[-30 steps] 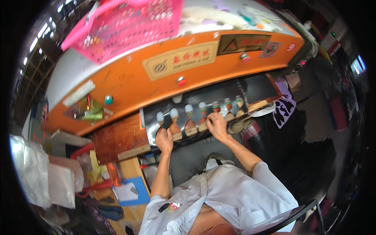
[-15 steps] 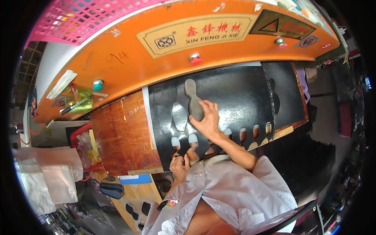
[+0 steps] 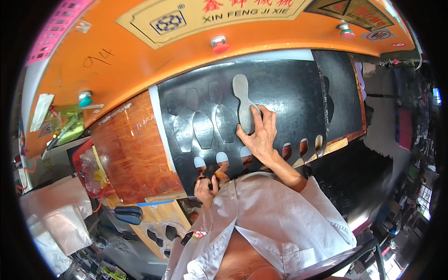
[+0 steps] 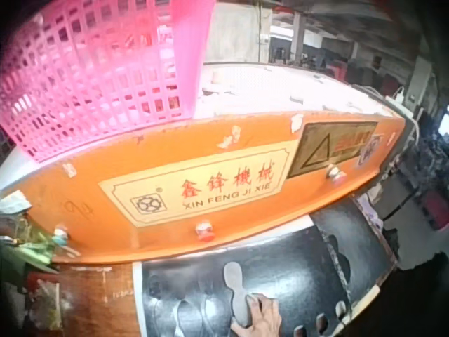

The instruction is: The person places black insole-like components onto a conveyor belt, aligns them, and presses them into position. They then pick up the finished pairs and place them into plastic bags on a nearby table.

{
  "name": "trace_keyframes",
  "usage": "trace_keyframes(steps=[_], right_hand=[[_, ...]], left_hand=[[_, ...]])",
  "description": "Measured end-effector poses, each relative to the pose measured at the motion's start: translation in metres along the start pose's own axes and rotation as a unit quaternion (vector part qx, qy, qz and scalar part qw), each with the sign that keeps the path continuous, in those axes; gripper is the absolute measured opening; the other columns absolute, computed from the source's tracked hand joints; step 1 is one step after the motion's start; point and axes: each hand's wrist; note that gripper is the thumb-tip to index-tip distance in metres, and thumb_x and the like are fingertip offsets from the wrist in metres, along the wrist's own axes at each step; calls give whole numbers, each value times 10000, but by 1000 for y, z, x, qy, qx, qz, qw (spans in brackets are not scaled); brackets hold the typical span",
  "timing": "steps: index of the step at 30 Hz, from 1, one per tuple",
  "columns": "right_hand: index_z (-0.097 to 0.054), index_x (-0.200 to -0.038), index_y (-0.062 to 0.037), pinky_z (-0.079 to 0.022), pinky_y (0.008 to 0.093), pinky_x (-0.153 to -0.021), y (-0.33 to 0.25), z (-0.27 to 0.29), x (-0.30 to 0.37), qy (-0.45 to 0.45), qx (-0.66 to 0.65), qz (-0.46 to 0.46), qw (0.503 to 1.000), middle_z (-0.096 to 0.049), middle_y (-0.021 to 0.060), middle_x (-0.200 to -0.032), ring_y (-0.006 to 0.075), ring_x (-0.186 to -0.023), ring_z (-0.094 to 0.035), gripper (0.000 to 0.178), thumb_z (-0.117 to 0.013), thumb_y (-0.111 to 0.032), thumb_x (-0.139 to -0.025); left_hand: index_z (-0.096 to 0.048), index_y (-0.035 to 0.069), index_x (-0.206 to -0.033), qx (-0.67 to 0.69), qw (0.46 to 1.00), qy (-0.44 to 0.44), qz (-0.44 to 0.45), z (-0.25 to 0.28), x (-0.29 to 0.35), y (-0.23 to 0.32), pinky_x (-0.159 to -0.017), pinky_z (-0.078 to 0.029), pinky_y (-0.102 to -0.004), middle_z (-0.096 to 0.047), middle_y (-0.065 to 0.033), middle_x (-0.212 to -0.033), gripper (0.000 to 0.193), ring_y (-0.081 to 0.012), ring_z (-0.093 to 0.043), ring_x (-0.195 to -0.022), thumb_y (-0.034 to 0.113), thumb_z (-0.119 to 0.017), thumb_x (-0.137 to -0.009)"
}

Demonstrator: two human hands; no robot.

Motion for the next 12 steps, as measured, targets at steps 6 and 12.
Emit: trace_keyframes(steps=[6, 12], right_hand=[[-629, -1297, 40, -529, 507, -855, 13, -24, -48, 41, 6, 30, 999, -548, 248, -1296, 420, -1103, -523, 683, -856, -252, -723], [-608, -1407, 23, -485, 545, -1086, 21, -43, -91, -17, -32, 37, 999, -509, 318, -1466, 486, -1304, -491, 773, -834, -414, -811]], left_hand=[[-598, 35, -715, -15, 999, 32, 36, -16, -48, 11, -657, -484, -475, -612, -155, -713, 257, -386, -596, -685, 118, -755, -901], [-792, 11, -1031, 23, 994, 73, 79, -43, -98, -7, -730, -518, -476, -742, -190, -893, 186, -386, -660, -782, 140, -742, -908]])
Point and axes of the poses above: each hand's wrist, its own x-axis away from the middle knuckle, its own z-axis out of the back of the hand, y = z × x
